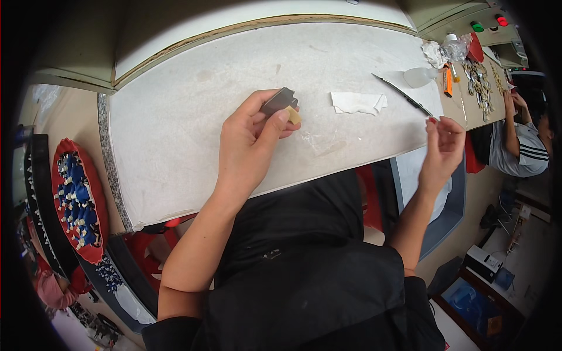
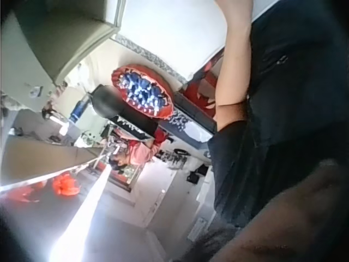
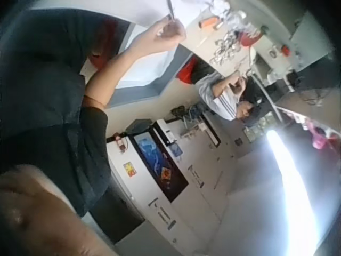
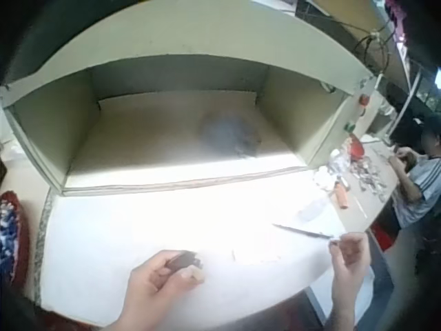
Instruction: The person assembles toy figurines by applying glue from a squeeze bottle, attaching parts together by hand, trimming pieces with a blade, and wiping them with a cloth.
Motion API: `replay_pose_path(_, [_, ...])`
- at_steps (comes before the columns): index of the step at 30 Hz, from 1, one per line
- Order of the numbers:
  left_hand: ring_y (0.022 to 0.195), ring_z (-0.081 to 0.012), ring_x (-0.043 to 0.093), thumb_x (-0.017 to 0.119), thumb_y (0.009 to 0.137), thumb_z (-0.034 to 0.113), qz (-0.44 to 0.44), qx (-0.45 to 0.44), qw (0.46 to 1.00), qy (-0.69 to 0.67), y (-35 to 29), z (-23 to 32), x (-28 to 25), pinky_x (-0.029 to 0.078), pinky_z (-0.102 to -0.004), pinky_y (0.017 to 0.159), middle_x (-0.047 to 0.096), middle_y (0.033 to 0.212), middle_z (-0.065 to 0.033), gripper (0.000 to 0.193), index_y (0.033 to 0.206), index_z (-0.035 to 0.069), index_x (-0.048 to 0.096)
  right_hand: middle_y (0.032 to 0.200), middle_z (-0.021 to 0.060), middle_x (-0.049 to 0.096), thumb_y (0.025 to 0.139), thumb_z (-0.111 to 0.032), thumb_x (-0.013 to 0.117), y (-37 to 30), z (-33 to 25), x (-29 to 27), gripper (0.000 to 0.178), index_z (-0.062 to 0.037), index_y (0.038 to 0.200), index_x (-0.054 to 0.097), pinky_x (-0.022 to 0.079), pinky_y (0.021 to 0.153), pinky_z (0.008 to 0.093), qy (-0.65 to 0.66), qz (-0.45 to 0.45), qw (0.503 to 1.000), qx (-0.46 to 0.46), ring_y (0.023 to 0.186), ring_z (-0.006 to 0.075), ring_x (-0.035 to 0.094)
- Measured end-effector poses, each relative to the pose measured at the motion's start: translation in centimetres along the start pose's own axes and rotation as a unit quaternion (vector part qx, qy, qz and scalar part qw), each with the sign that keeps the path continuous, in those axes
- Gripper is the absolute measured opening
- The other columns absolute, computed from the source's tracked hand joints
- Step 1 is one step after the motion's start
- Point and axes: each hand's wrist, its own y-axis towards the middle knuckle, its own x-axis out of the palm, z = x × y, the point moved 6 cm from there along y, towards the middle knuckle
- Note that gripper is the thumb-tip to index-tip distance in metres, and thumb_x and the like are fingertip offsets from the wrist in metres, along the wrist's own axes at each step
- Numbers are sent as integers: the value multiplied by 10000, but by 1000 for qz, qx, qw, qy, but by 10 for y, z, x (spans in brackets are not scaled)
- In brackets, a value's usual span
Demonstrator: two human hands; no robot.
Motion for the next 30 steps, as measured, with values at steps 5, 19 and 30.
replay_pose_path(5, [777, -148, 609, 579, 814, 31, -3, 6, 1000, 2, -1, 8, 3, 493, -254, 713, 610, 881, -106, 260, 1065, -11, 525, 862, 64, 592, 781, 19, 604, 43, 42, -29, 155, 23, 916, 528, 439, 743, 222, -48, 15, 998, 28, 785, 102, 575])
replay_pose_path(19, [780, -135, 580, 504, 883, 181, -6, -8, 999, -35, -10, 12, 1, 449, -276, 765, 617, 962, -111, 306, 1110, -22, 538, 845, 72, 596, 767, 40, 574, -13, -18, 51, 153, 54, 920, 581, 427, 707, 228, 227, -155, 953, 131, 744, 120, 553])
replay_pose_path(30, [795, -141, 588, 526, 871, 156, 16, -2, 1000, -20, -15, 10, -7, 461, -269, 758, 623, 948, -112, 309, 1117, -30, 542, 861, 67, 576, 755, 51, 603, -54, -49, 122, 211, 22, 953, 534, 432, 698, 215, 297, -269, 904, 152, 761, 104, 541])
